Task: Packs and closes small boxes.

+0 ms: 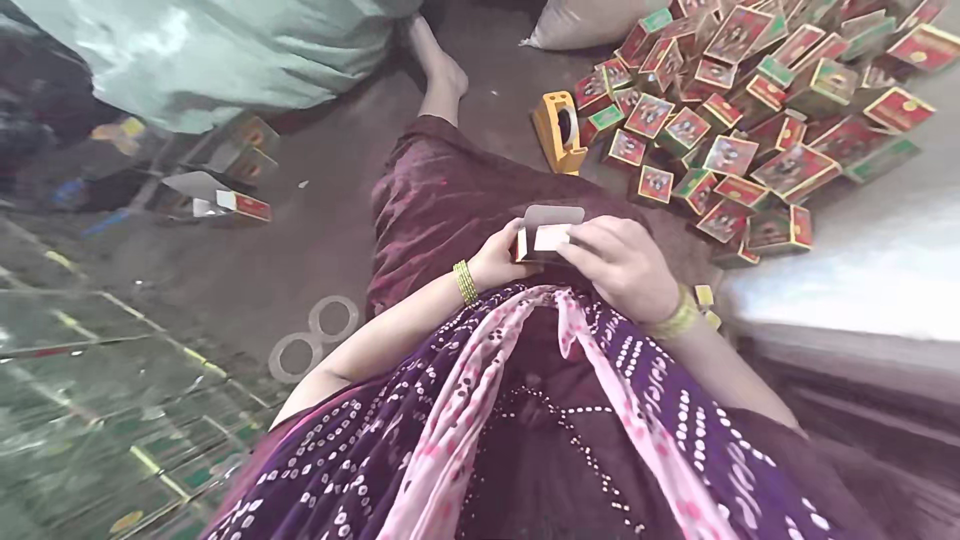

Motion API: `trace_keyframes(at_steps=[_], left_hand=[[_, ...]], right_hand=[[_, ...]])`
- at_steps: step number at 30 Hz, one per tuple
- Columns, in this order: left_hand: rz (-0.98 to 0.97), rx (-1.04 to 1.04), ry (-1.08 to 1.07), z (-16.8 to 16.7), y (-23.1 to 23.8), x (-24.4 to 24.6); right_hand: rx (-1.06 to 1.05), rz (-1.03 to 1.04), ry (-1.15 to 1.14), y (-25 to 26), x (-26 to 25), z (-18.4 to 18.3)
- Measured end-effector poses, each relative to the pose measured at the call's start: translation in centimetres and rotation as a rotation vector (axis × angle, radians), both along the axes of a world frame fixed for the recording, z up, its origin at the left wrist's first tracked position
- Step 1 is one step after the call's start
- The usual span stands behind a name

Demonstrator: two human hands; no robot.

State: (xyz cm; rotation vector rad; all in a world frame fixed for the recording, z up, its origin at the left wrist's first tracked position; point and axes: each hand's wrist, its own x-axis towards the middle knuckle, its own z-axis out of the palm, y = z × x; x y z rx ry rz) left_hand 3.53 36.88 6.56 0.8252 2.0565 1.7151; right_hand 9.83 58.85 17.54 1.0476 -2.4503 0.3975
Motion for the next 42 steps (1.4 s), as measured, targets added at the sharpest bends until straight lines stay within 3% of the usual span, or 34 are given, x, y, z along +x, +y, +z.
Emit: trace_keyframes(at_steps=[4, 9, 14, 22, 27, 29, 33, 35, 37, 39, 42], left_hand=[[-0.025, -0.027, -0.035, 0.1, -0.3, -0.1], [-0.064, 0.027, -0.017, -0.9, -0.3, -0.2], [-0.078, 0.002, -0.128, -0.9, 0.0, -0.3], [-0.066, -0.01, -0.112, -2.7, 0.5, -0.2], [-0.054, -0.096, -0.132, -1.8, 0.8, -0.1], [-0.014, -0.047, -0.113, -1.7, 1.0, -0.1], [0.166, 0.206, -0.026, -0.9, 0.8, 0.3], [0.212, 0.311, -0.004, -0.9, 0.7, 0.5], [0.21, 0.368, 0.017, -0.8, 0.6, 0.5], [0.179, 0.386, 0.009, -0.6, 0.3, 0.4], [0.114, 0.355, 0.005, -0.3, -0.2, 0.6]], right_hand=[[0.071, 0.116, -0.019, -2.3, -1.1, -2.0], [0.011, 0.21, -0.232, -2.5, -1.2, -3.6], [-0.002, 0.184, -0.265, -2.5, -1.7, -4.4], [0.081, 0.206, -0.299, -2.9, -2.7, -4.7], [0.073, 0.189, -0.409, -2.2, -3.2, -4.8], [-0.038, 0.12, -0.412, -1.5, -3.0, -4.7], [-0.569, -0.148, -0.265, -0.6, -2.1, -5.3], [-0.797, -0.24, -0.412, -0.6, -1.9, -6.2], [-0.998, -0.208, -0.708, -1.0, -1.7, -7.0], [-1.008, -0.105, -0.862, -1.2, -1.6, -7.7], [-0.877, 0.005, -0.822, -1.3, -1.7, -8.6]])
